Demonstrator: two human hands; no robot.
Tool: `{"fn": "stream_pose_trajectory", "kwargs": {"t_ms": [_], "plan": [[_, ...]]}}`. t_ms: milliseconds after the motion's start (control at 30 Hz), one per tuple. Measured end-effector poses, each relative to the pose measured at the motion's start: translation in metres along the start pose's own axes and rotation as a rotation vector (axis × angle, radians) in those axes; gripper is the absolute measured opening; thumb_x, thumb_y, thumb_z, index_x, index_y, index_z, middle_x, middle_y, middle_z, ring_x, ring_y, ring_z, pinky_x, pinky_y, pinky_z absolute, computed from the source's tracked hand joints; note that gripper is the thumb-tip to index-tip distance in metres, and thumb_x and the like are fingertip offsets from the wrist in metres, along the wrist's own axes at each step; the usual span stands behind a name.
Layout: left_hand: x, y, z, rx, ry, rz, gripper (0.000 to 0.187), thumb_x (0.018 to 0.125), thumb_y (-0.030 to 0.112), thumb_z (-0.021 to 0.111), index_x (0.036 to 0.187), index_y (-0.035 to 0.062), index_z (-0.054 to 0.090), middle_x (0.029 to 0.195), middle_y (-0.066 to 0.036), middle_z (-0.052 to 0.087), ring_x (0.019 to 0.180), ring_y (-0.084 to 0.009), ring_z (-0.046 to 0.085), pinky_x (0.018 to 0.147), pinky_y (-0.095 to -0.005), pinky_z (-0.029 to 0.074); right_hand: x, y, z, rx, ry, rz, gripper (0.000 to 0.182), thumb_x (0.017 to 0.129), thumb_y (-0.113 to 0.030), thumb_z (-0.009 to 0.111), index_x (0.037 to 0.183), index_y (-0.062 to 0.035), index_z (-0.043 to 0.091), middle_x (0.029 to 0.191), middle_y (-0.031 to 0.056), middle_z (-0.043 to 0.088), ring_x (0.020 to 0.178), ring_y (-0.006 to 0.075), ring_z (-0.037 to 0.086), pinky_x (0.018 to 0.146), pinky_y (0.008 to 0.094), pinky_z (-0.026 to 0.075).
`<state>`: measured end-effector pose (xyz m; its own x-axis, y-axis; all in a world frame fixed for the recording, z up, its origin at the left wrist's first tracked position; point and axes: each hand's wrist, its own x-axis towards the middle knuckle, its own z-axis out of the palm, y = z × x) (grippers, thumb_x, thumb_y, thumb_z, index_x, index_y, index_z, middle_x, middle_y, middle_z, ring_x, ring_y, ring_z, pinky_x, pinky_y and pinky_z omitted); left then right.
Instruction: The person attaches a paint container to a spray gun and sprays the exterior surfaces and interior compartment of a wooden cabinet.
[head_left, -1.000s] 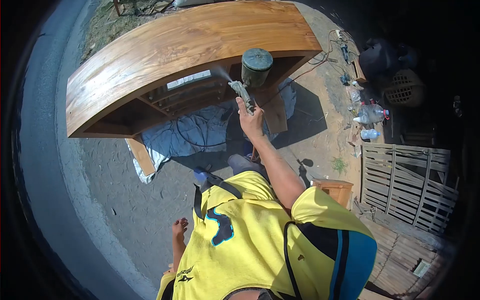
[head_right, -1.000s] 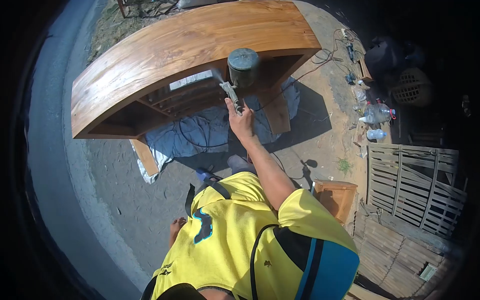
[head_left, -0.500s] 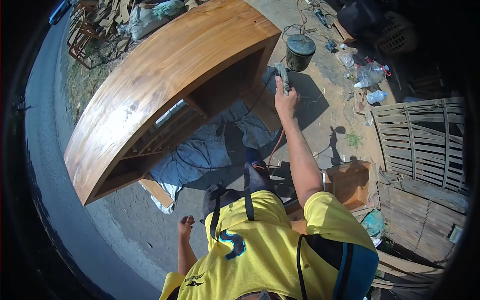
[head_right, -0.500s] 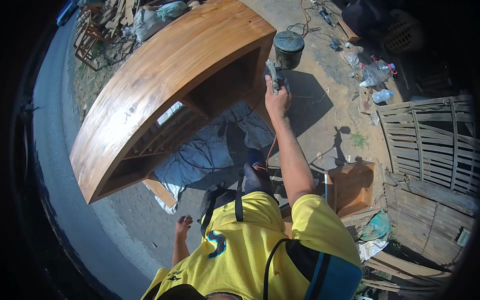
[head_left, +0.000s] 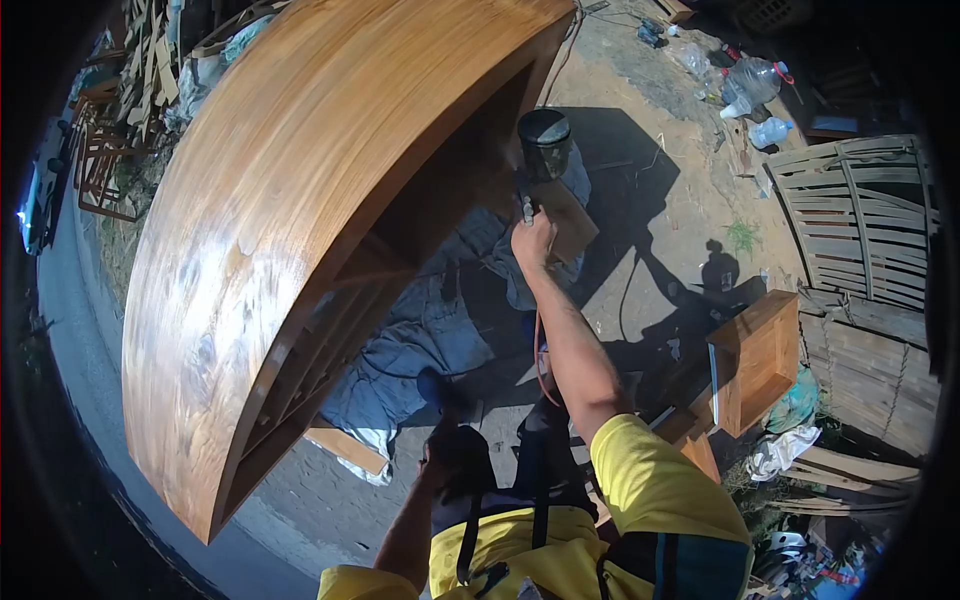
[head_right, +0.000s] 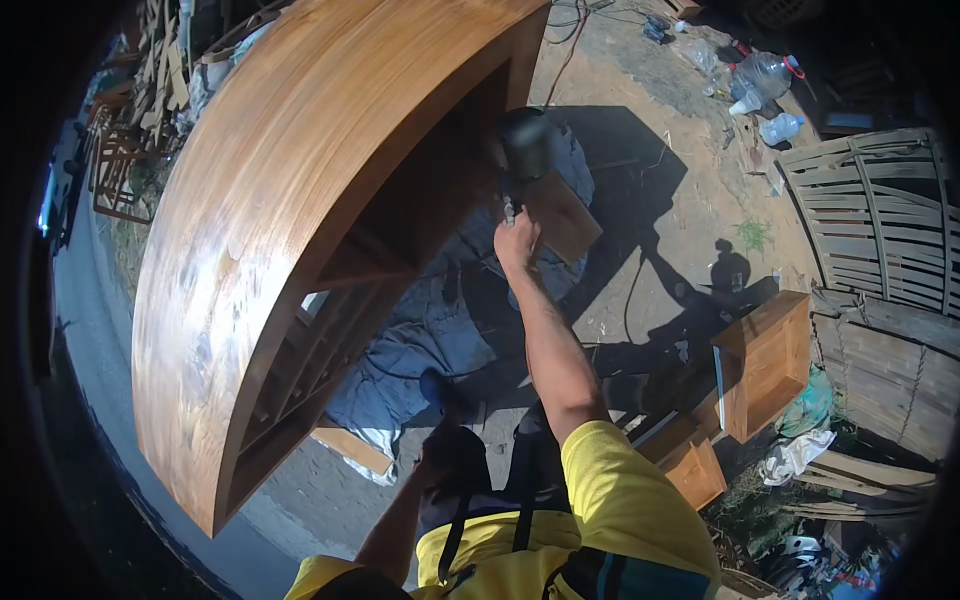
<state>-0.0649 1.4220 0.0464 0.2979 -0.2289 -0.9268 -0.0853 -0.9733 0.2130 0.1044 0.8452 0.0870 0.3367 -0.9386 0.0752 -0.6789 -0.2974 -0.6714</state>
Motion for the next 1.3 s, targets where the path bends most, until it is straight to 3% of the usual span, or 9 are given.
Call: {"fn": "stream_pose_trajectory", "kwargs": {"t_ms": [67,133,300,600,800,1033,1133,1200,1300], "plan": [[-0.01,0.047,-0.047,0.165,-0.089,-0.245,0.135,0.073,0.056,0.089,0.168,0.0194,0.0,0.166,-0.033,0.028,0.141,-0.046,0.051,0.114,-0.055,0.047,-0.007,0.037,0.052,0.03,0.008,0.06,0.05,0.101,-0.042,0.065,0.118,0.0045,0.071,0.104,0.0333,0.071,0.099,0.0483,0.07,0.084,0.0545,0.054],[0.002,0.043,-0.047,0.216,0.046,-0.25,0.112,0.074,0.053,0.088,0.163,0.0216,0.027,0.156,-0.029,0.046,0.135,-0.0427,0.058,0.11,-0.0551,0.05,-0.019,0.028,0.059,0.03,-0.061,0.066,0.045,0.101,-0.039,0.066,0.119,0.0022,0.072,0.103,0.0307,0.072,0.099,0.0484,0.07,0.083,0.0547,0.054],[0.007,0.038,-0.063,0.253,0.143,-0.285,0.077,0.076,0.057,0.081,0.137,0.0139,0.063,0.13,-0.02,0.068,0.126,-0.0407,0.064,0.105,-0.0539,0.052,-0.039,0.105,0.132,0.054,0.024,0.078,0.044,0.1,-0.043,0.069,0.102,-0.0001,0.076,0.087,0.025,0.074,0.089,0.0488,0.071,0.076,0.0528,0.055],[0.003,0.068,-0.057,0.355,0.164,-0.32,0.07,0.081,0.053,0.08,0.138,0.0151,0.063,0.13,-0.017,0.069,0.124,-0.0392,0.066,0.102,-0.0541,0.054,-0.138,0.153,0.144,0.541,-0.273,0.224,0.041,0.098,-0.039,0.074,0.108,0.0004,0.076,0.094,0.0271,0.074,0.097,0.0463,0.072,0.076,0.0495,0.056],[0.003,0.083,-0.037,0.4,0.181,-0.335,0.069,0.08,0.052,0.081,0.137,0.0158,0.063,0.132,-0.017,0.067,0.121,-0.0399,0.067,0.099,-0.0539,0.056,-0.171,0.154,0.12,0.467,-0.711,0.298,0.04,0.098,-0.043,0.074,0.11,-0.0049,0.077,0.097,0.0244,0.076,0.097,0.0455,0.072,0.077,0.0488,0.056],[0.001,0.1,-0.013,0.369,0.105,-0.435,0.075,0.08,0.05,0.083,0.143,0.0173,0.059,0.141,-0.015,0.058,0.131,-0.0372,0.058,0.105,-0.0528,0.053,-0.148,0.136,0.104,0.522,-0.813,0.269,0.043,0.098,-0.046,0.073,0.113,-0.0058,0.077,0.099,0.0249,0.076,0.1,0.0455,0.072,0.078,0.0468,0.056],[-0.001,0.11,-0.001,0.39,0.083,-0.459,0.076,0.082,0.05,0.082,0.145,0.0166,0.056,0.145,-0.014,0.053,0.135,-0.0371,0.054,0.107,-0.0526,0.051,-0.117,0.11,0.082,0.537,-0.867,0.224,0.037,0.099,-0.041,0.074,0.113,-0.0065,0.078,0.095,0.0199,0.078,0.089,0.0366,0.077,0.075,0.0432,0.056],[-0.002,0.116,0.007,0.372,0.083,-0.468,0.077,0.082,0.05,0.082,0.146,0.0162,0.055,0.146,-0.014,0.053,0.136,-0.0372,0.053,0.108,-0.0523,0.05,-0.095,0.079,0.062,0.688,-0.874,0.198,0.025,0.101,-0.029,0.074,0.109,-0.0059,0.08,0.08,0.0027,0.074,0.065,0.0099,0.062,0.061,0.0313,0.05],[0.001,0.124,0.013,0.359,0.085,-0.482,0.077,0.083,0.05,0.082,0.146,0.0157,0.055,0.147,-0.015,0.052,0.137,-0.0379,0.052,0.109,-0.0521,0.049,-0.071,0.047,0.058,0.923,-0.946,0.217,0.024,0.101,-0.029,0.075,0.109,-0.0074,0.08,0.081,0.0011,0.074,0.066,0.0089,0.062,0.062,0.0299,0.05]]}}
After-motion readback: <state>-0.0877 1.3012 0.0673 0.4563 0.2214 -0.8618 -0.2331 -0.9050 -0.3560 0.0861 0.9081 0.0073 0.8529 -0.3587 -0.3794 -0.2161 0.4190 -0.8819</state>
